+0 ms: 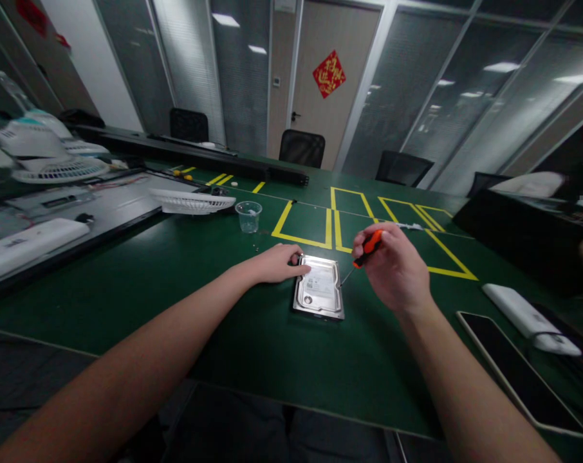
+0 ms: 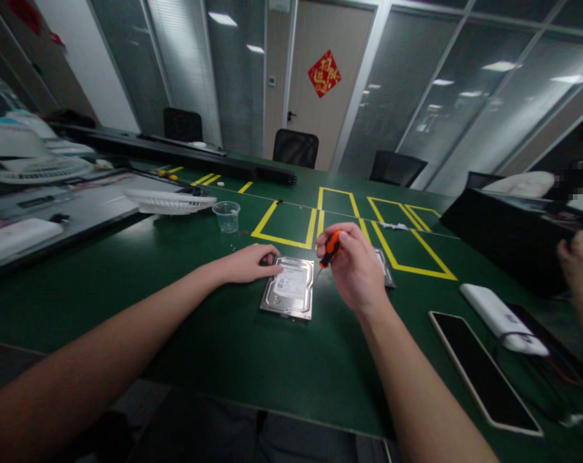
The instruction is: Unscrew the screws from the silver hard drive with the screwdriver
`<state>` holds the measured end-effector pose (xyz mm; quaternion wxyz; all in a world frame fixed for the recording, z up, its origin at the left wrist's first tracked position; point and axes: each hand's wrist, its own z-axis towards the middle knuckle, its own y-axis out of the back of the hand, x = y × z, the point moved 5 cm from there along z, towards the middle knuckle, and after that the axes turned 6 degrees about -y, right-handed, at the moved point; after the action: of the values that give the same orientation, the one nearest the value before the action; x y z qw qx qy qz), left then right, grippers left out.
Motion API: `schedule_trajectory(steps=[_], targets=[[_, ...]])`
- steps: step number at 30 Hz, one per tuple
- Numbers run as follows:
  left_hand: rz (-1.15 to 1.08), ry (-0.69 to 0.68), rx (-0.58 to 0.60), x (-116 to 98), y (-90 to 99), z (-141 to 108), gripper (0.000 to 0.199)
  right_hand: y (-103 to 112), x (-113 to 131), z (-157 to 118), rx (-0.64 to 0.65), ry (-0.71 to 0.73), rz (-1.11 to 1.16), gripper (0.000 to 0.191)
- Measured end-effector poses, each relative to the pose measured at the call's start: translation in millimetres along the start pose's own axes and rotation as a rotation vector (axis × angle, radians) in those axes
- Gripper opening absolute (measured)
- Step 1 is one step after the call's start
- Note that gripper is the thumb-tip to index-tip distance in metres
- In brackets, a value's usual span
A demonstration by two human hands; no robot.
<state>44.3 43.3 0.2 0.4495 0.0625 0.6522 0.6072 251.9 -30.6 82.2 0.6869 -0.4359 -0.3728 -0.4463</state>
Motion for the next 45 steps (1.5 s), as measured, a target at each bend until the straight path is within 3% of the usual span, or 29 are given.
schedule_trajectory(steps=[3, 8, 11, 15, 25, 33, 38, 45], targets=[[-0.002, 0.003, -0.005, -0.2, 0.0, 0.0, 0.06, 2.8, -0.7, -0.8, -0.031, 0.022, 0.014, 0.001], [-0.013, 0.013, 0.001, -0.5, 0.2, -0.3, 0.061, 0.4, -2.4, -2.3, -0.027, 0.018, -0.031, 0.016], [-0.003, 0.012, 0.007, -1.8, 1.0, -0.7, 0.061, -0.2, -1.8, -1.6, -0.022, 0.019, -0.03, 0.01], [-0.008, 0.021, 0.016, -3.2, 1.8, -1.8, 0.061, 0.5, -0.6, 0.3, 0.024, 0.001, 0.002, 0.03], [-0.014, 0.027, 0.014, -3.1, 2.9, -2.4, 0.06, 3.9, -1.1, 0.3, -0.037, 0.002, -0.009, 0.006], [0.01, 0.023, 0.013, -5.0, 2.3, -2.3, 0.058, 2.3, -0.8, -1.4, -0.02, 0.024, -0.056, 0.007], [-0.002, 0.024, 0.018, -4.3, 2.2, -2.1, 0.059, 3.5, 0.6, 1.3, 0.007, 0.03, -0.043, 0.028], [-0.012, 0.046, 0.021, -5.7, 3.7, -3.4, 0.062, 4.9, 0.3, 1.4, -0.032, -0.001, -0.013, 0.016]])
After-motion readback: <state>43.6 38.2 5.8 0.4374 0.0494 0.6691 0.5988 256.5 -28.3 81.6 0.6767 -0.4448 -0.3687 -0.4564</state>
